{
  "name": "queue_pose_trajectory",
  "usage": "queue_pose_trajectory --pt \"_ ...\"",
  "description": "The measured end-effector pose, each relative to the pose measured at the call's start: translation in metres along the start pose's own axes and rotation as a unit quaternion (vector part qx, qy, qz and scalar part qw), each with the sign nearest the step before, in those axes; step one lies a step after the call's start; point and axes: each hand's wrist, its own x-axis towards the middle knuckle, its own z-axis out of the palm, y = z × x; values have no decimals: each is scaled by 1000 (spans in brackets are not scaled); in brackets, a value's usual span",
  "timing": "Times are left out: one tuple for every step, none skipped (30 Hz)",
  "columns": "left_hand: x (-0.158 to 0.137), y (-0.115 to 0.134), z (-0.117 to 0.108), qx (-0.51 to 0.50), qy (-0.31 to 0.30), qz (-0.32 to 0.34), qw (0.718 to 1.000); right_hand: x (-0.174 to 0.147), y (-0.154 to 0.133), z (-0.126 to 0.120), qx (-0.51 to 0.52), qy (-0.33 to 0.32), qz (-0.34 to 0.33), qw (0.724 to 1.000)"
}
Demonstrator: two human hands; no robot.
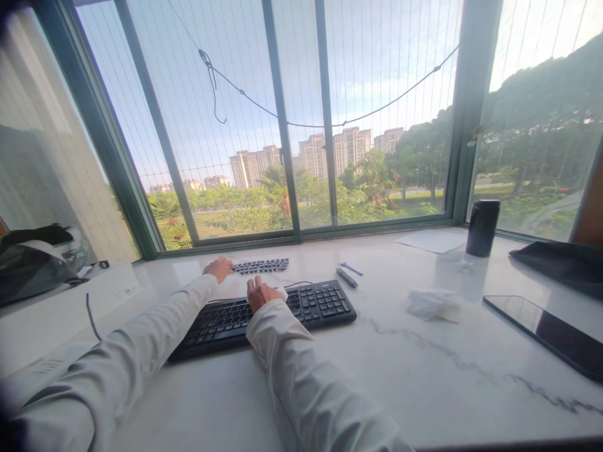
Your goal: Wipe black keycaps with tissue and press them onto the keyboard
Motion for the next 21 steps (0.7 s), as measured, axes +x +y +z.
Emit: queue_pose_trajectory --pt "-3 3 -7 -7 17 3 1000 0 1 0 -2 2 4 1000" --pt "-6 6 -14 -14 35 9 999 1 1 1 -4 2 4 1000" --pt "-10 11 -23 -21 53 17 998 1 2 2 -4 1 2 1000" --pt "-15 16 -32 -29 70 28 997 2 3 2 -3 0 -4 1000" --pt "-21 23 -41 -37 88 40 995 2 4 3 1 4 -14 1000" --pt "-28 30 -50 -44 105 55 992 2 4 5 10 14 -19 1000" --pt "-37 37 -60 -51 121 68 989 2 6 6 16 20 -23 999" --pt "-46 45 -69 -58 136 80 986 2 7 7 20 28 -21 999" --pt "-57 54 -78 -70 156 97 980 3 9 8 26 38 -14 999" --pt "-68 62 -86 -108 199 131 965 3 11 10 40 54 3 998" --pt "-80 71 -93 -142 235 160 948 4 15 11 94 89 45 991" --pt "-92 79 -98 -167 262 177 934 5 19 13 160 112 88 977" --pt "-104 86 -101 -184 277 187 924 7 23 15 232 139 133 954" --pt "-114 92 -102 -199 288 188 918 8 28 16 324 165 179 914" --pt "-123 97 -102 -213 297 183 913 10 34 18 418 191 217 861" --pt "-130 101 -100 -222 293 184 911 12 38 20 449 198 231 840" --pt "-136 104 -96 -230 285 189 911 14 42 21 478 203 240 820" --pt "-139 105 -92 -236 273 196 912 16 46 22 501 205 240 806" --pt "-141 106 -88 -240 261 203 913 18 47 23 519 203 233 796" --pt "-142 106 -83 -244 251 209 913 20 48 23 545 200 223 783" --pt "-142 105 -80 -248 244 214 913 21 47 24 574 193 205 769"
